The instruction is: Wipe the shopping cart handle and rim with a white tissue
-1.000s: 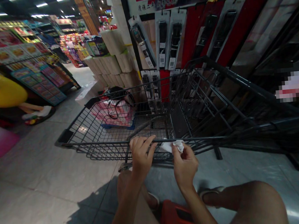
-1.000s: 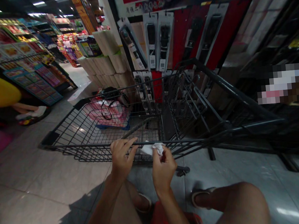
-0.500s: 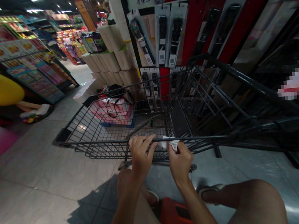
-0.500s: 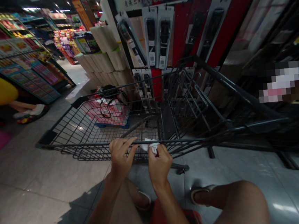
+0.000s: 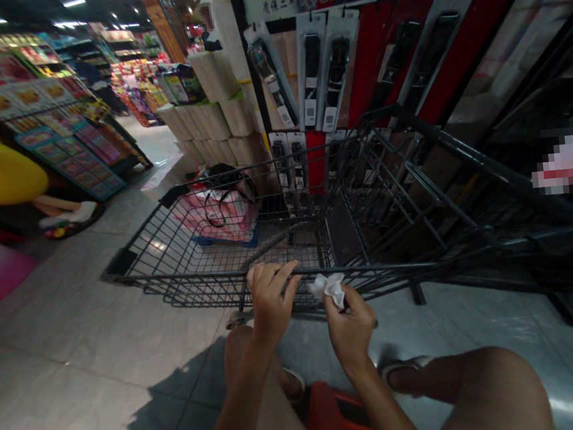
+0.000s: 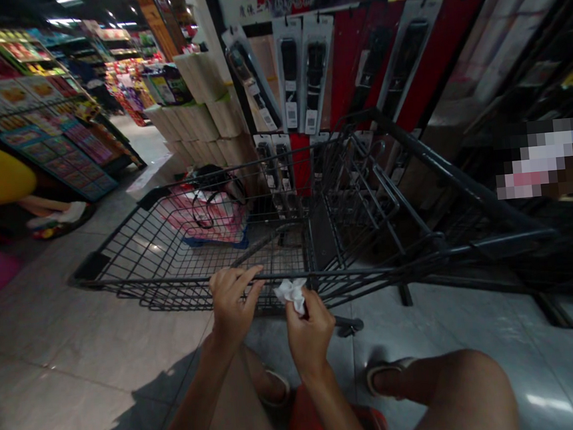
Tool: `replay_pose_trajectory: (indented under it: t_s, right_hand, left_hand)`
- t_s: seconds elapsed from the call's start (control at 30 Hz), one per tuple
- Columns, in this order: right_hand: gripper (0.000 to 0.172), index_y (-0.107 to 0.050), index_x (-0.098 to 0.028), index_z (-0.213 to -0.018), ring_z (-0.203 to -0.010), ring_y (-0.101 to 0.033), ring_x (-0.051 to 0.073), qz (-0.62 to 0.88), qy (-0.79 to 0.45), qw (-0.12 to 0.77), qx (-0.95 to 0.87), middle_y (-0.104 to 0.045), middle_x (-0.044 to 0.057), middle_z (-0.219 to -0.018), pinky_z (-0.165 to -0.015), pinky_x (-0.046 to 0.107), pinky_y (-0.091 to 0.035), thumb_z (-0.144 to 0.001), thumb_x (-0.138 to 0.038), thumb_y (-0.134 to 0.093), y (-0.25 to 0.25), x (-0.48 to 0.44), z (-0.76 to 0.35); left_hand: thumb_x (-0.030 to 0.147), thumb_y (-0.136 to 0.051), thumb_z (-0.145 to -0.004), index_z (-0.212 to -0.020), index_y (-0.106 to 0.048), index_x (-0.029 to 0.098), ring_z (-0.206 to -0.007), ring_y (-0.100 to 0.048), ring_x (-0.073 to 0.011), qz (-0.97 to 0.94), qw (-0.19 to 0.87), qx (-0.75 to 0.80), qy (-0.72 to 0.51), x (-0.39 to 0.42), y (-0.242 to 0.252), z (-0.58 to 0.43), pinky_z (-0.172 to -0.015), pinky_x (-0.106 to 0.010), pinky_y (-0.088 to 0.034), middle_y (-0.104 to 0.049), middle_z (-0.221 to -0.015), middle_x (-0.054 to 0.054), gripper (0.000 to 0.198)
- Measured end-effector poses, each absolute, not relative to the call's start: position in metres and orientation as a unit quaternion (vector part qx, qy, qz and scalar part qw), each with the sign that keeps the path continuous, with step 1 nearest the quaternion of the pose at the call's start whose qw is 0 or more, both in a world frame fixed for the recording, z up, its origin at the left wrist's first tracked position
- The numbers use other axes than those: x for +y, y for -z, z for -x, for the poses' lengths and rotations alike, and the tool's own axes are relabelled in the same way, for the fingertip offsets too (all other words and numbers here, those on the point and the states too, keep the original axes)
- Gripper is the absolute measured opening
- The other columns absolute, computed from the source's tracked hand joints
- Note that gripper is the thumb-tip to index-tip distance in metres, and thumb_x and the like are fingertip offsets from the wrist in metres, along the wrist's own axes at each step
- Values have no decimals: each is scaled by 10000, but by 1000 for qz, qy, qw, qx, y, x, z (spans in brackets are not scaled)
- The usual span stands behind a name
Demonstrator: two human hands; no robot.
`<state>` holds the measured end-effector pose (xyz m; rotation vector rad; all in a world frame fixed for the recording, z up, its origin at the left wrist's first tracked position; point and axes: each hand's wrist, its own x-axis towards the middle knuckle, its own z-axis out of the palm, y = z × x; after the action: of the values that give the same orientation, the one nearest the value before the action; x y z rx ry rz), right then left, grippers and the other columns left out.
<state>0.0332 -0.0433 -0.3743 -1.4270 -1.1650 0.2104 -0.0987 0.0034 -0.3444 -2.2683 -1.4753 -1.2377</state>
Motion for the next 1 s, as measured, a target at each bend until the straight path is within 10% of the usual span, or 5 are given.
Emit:
replay_pose_trajectory:
  t_s: [0.77, 1.0]
  right_hand:
    - [193, -577, -171, -670, -509, -444, 87, 612, -112, 590, -515, -488, -45, -577, -521, 199, -351, -855, -215, -543, 376, -66, -46]
    - [252, -565, -168, -1056, -844, -576, 159, 669, -129, 617, -394, -562, 46, -940, -735, 273, -456, -823, -265, -568, 372, -78, -84]
  left_hand:
    - [277, -558, -881, -990, -653, 194, -786, -525, -179, 765, 94, -481, 417, 4, 344, 99, -791, -351, -361, -609, -769, -23, 167]
    - [265, -572, -871, -986, -649, 200, -789, -524, -176, 764, 99, -483, 416, 4, 343, 98, -809, -348, -356, -606, -770, -14, 152]
